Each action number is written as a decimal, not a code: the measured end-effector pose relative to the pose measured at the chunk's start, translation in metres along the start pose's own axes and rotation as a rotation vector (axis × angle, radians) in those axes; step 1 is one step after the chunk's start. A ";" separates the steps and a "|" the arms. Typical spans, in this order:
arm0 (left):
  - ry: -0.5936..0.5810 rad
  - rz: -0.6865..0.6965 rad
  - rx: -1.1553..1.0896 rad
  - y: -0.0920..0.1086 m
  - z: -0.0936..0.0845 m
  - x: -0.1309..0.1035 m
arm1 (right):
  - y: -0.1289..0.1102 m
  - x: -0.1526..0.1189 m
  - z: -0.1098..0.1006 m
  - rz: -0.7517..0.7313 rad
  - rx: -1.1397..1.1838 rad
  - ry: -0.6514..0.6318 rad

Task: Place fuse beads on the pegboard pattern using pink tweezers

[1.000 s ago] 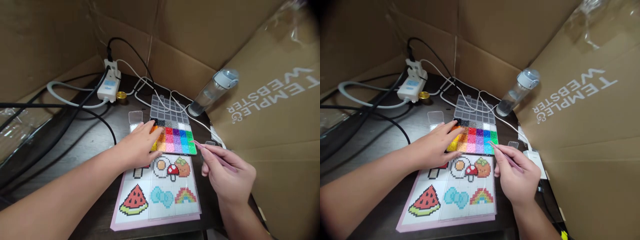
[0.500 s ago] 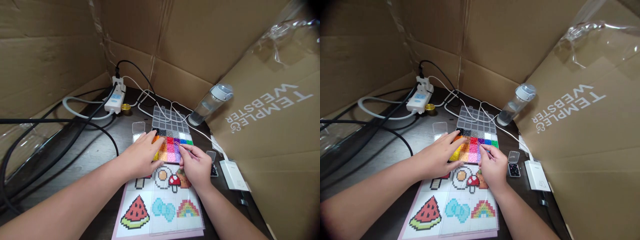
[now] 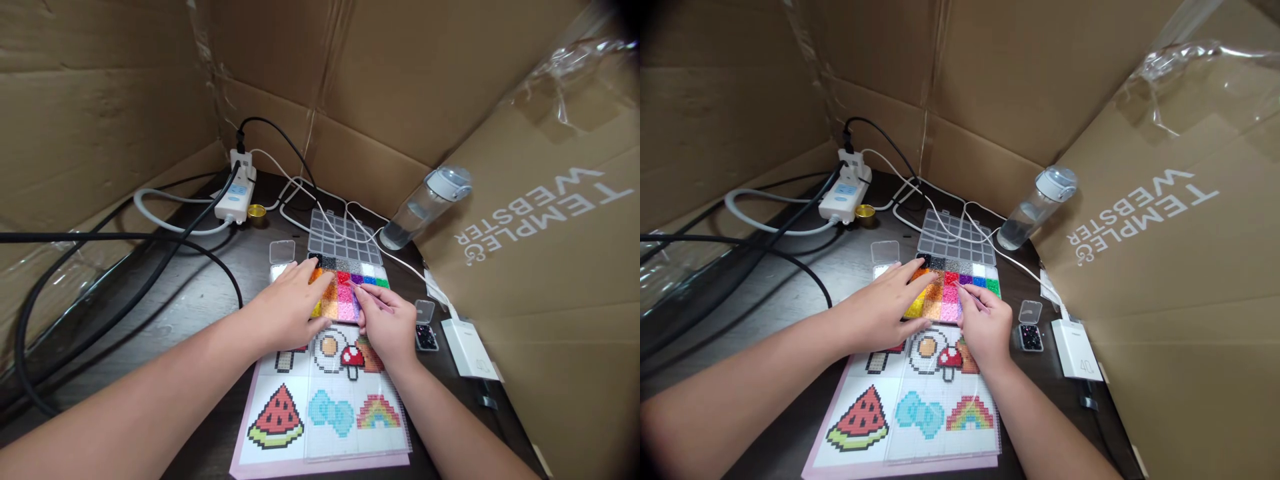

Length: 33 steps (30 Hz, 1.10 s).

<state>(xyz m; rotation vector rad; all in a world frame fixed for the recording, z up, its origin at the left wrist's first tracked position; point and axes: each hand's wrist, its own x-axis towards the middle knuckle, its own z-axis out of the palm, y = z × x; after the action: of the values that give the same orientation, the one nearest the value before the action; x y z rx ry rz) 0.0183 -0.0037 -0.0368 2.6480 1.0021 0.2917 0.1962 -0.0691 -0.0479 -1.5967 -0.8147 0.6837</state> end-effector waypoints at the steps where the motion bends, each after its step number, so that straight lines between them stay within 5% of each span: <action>1: 0.004 0.001 -0.001 0.000 0.000 0.000 | 0.000 0.000 0.000 -0.005 0.003 -0.002; 33: 0.035 0.016 0.002 0.001 0.000 -0.001 | -0.001 0.001 -0.001 0.004 0.015 0.029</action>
<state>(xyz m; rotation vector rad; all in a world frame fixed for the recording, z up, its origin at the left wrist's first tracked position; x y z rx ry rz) 0.0182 -0.0051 -0.0363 2.6626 0.9932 0.3415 0.1973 -0.0688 -0.0472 -1.5919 -0.7840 0.6662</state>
